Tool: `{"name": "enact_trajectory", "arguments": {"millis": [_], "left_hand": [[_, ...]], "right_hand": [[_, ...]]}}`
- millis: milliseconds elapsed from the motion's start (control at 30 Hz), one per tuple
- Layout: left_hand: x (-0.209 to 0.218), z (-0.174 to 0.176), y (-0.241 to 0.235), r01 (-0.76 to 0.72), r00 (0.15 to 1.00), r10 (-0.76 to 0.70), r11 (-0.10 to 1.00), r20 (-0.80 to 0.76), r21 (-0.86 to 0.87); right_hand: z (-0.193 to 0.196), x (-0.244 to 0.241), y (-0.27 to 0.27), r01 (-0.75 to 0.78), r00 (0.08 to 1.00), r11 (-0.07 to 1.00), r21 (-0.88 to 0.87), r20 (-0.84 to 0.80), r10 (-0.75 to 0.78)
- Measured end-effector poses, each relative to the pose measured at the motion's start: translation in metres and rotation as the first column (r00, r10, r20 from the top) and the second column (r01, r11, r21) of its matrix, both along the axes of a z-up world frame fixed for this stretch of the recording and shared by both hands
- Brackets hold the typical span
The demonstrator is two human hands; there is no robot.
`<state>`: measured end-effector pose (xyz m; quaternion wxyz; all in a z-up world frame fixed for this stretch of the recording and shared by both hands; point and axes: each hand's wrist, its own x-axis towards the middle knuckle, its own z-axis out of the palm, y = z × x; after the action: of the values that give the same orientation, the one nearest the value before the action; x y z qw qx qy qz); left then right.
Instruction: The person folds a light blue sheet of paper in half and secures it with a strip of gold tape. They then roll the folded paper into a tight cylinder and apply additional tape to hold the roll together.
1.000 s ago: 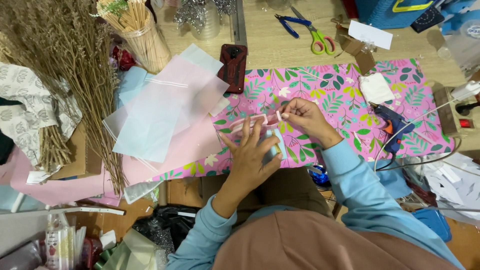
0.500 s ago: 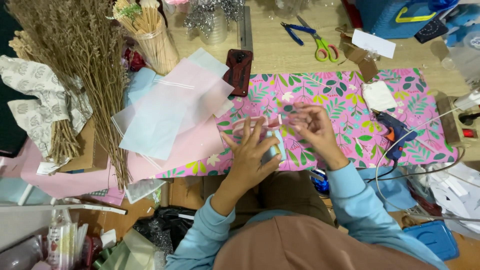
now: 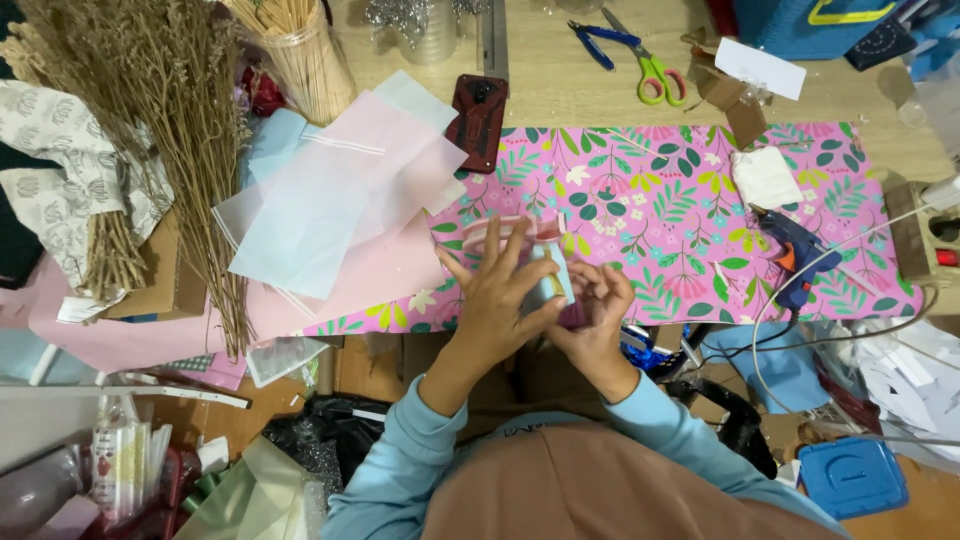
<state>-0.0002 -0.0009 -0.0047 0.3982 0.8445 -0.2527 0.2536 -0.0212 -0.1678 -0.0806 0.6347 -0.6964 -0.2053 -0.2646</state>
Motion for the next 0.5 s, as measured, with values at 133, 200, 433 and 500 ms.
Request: {"name": "enact_trajectory", "arguments": {"millis": [133,200,433,500], "left_hand": [[-0.001,0.005,-0.002,-0.031,0.998,0.030,0.999,0.051,0.019],[-0.003,0.009,-0.002,-0.089,0.991,0.085,0.995,0.102,0.039],[-0.024,0.020,0.014,-0.105,0.984,0.084,0.987,0.157,0.125],[-0.032,0.019,0.021,-0.026,0.996,0.016,0.994,0.093,0.104]], "right_hand": [[-0.007,0.000,0.001,0.023,0.999,0.998,0.059,-0.023,-0.022],[-0.009,0.004,-0.002,-0.017,0.999,0.996,0.082,-0.041,0.020],[0.006,0.010,-0.013,-0.331,0.933,0.914,0.235,-0.063,0.355],[0.012,0.011,-0.021,-0.457,0.880,0.881,0.121,-0.083,0.468]]}}
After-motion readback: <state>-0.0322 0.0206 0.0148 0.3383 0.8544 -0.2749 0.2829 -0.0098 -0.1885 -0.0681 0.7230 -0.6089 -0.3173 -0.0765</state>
